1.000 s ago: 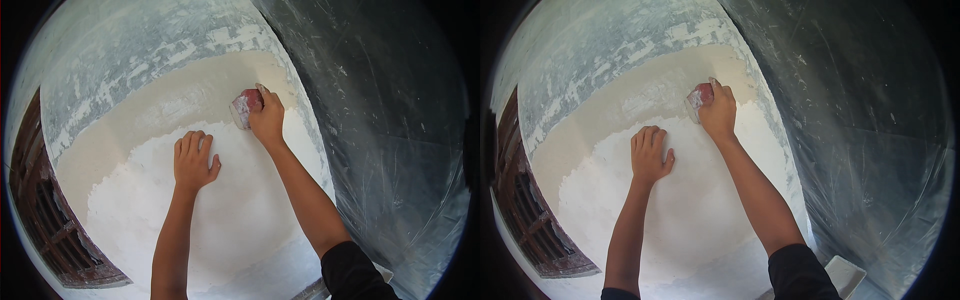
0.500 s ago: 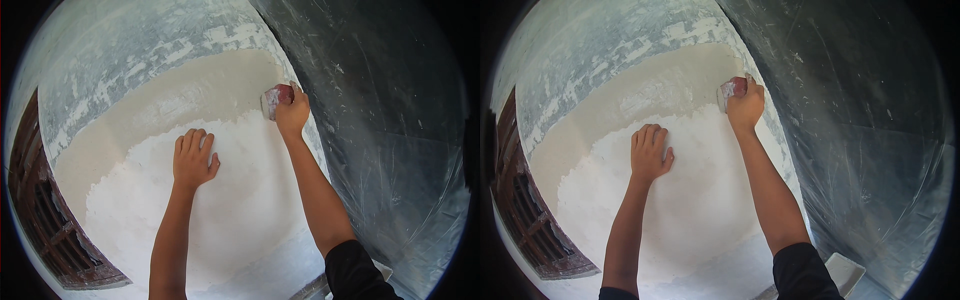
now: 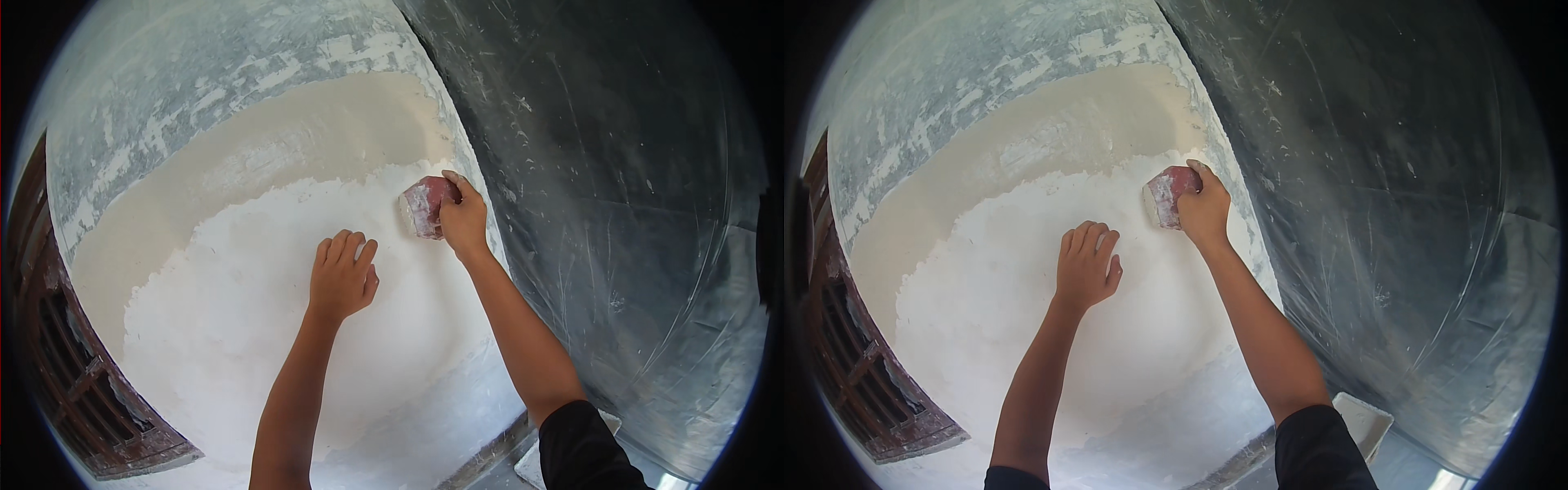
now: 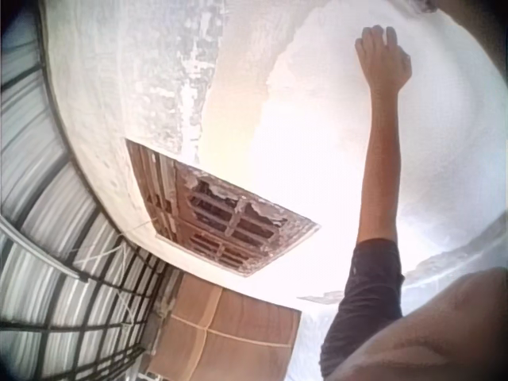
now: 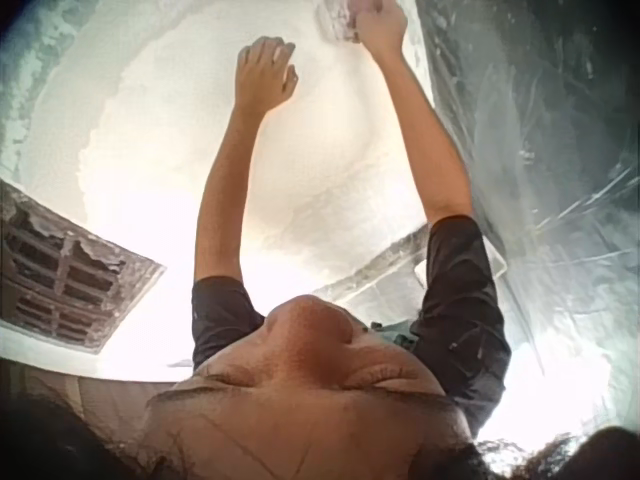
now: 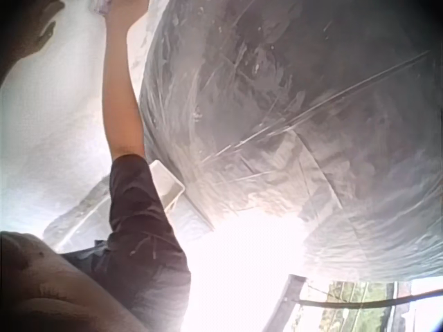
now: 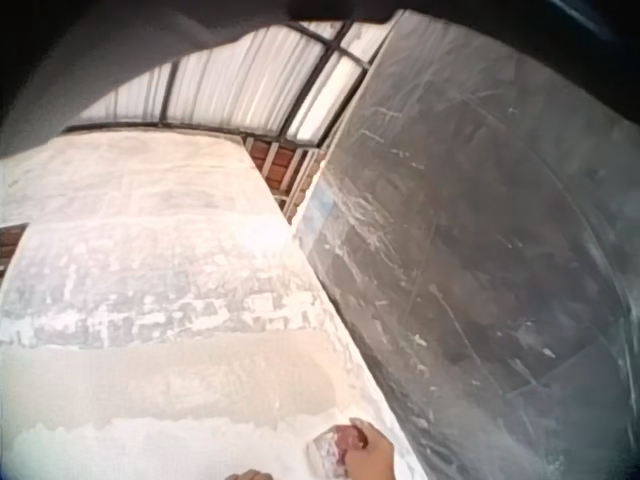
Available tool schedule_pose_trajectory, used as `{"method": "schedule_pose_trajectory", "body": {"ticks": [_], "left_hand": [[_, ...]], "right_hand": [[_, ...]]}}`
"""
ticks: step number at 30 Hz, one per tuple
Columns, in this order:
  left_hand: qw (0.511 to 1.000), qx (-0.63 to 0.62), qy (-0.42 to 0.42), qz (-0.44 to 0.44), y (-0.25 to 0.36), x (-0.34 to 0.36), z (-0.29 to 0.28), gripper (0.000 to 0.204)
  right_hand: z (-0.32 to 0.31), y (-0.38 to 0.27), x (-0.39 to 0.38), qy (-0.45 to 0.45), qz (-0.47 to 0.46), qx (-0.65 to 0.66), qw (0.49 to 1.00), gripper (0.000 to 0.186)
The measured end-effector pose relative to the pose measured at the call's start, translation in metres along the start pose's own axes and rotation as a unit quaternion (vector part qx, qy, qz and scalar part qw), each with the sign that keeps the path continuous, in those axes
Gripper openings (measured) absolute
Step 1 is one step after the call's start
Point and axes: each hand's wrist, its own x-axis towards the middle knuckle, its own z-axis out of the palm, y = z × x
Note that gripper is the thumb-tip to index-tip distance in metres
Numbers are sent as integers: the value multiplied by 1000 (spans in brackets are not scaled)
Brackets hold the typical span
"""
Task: The person applies plaster to a wall using a putty knife, taking the plaster from a bucket and spreading it onto the wall.
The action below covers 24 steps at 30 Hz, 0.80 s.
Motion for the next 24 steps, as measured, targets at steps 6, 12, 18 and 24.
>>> {"method": "schedule_pose_trajectory", "body": {"ticks": [6, 12, 18, 24], "left_hand": [[987, -143, 20, -68, 72, -37, 30, 37], [957, -261, -21, -128, 142, -65, 51, 40], [912, -364, -54, -184, 227, -91, 74, 45], [873, -426, -108, -211, 308, -121, 90, 50]], "right_hand": [[-51, 15, -55, 7, 75, -89, 993, 47], [-107, 52, -97, 33, 116, -131, 984, 41], [-187, 85, -141, 71, 198, -205, 956, 32], [-276, 103, -182, 90, 280, -259, 920, 25]]}}
